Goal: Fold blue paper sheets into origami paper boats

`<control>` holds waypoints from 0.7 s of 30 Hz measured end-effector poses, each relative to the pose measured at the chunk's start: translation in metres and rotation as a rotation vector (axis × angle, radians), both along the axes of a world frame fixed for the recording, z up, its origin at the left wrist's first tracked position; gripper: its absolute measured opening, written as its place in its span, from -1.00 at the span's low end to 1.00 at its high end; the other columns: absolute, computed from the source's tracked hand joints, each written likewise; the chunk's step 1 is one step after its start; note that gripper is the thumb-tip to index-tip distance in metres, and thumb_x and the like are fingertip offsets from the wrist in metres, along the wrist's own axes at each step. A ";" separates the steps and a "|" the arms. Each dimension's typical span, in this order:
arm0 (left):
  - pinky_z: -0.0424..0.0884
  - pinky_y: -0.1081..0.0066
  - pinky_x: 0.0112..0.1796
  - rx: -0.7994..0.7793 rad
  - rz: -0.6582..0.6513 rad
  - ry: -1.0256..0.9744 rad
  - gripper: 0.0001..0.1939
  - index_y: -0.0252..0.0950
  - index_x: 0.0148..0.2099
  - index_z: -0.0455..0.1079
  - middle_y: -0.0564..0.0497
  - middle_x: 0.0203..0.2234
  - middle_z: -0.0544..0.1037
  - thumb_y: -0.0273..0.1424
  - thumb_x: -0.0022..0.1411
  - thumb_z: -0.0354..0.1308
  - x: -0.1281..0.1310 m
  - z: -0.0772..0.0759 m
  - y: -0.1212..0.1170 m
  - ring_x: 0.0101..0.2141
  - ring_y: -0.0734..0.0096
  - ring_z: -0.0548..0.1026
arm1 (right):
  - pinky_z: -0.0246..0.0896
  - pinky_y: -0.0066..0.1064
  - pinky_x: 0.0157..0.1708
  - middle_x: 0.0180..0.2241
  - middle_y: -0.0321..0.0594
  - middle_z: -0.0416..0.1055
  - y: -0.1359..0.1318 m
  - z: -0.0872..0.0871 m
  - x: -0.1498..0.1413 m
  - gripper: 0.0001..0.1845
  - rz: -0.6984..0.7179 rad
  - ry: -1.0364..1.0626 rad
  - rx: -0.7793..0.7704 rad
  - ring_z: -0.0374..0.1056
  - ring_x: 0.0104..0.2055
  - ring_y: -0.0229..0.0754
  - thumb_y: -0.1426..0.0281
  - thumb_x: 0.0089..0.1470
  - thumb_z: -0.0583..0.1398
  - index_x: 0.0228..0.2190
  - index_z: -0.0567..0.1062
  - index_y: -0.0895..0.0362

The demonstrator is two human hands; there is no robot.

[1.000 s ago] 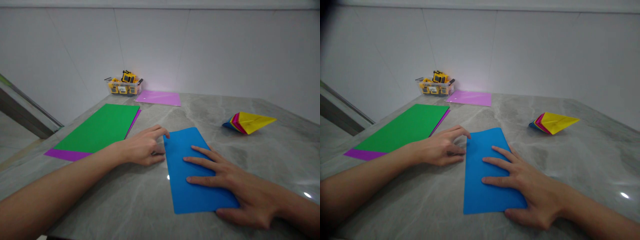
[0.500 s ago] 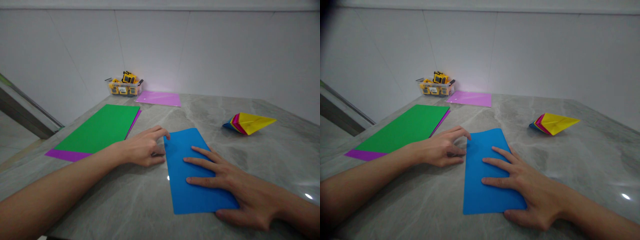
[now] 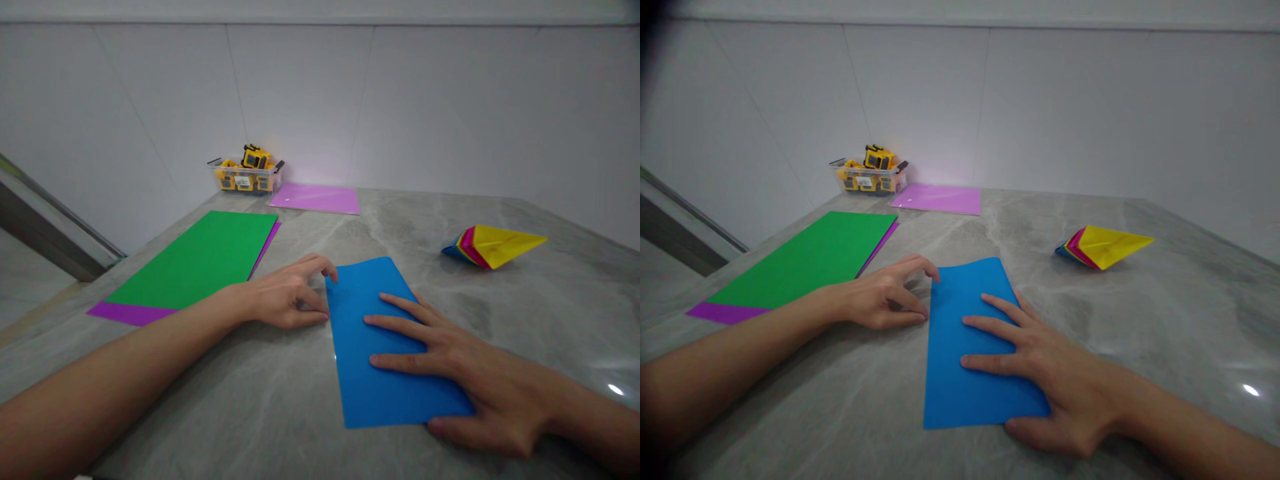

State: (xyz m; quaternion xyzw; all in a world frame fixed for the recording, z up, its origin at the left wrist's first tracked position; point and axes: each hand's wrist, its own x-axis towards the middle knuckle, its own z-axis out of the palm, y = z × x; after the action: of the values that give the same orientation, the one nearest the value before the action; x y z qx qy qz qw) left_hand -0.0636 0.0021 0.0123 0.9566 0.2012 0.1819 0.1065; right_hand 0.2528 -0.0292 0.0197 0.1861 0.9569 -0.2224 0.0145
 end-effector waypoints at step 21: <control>0.27 0.14 0.07 -0.004 -0.023 0.035 -0.84 -0.22 -0.25 0.60 -0.17 0.00 0.34 -0.37 0.23 0.18 0.000 0.004 0.001 0.02 0.16 0.33 | -0.64 0.36 0.17 0.35 -0.23 -0.13 0.001 -0.001 0.001 -0.18 -0.005 -0.013 -0.011 -0.39 0.36 0.33 0.14 -0.03 0.25 0.24 0.14 -0.15</control>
State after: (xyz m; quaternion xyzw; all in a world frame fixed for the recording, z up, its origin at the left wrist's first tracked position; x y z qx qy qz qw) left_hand -0.0631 0.0029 0.0158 0.9617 0.1922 0.1635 0.1070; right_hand 0.2538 -0.0283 0.0192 0.1897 0.9552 -0.2264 0.0210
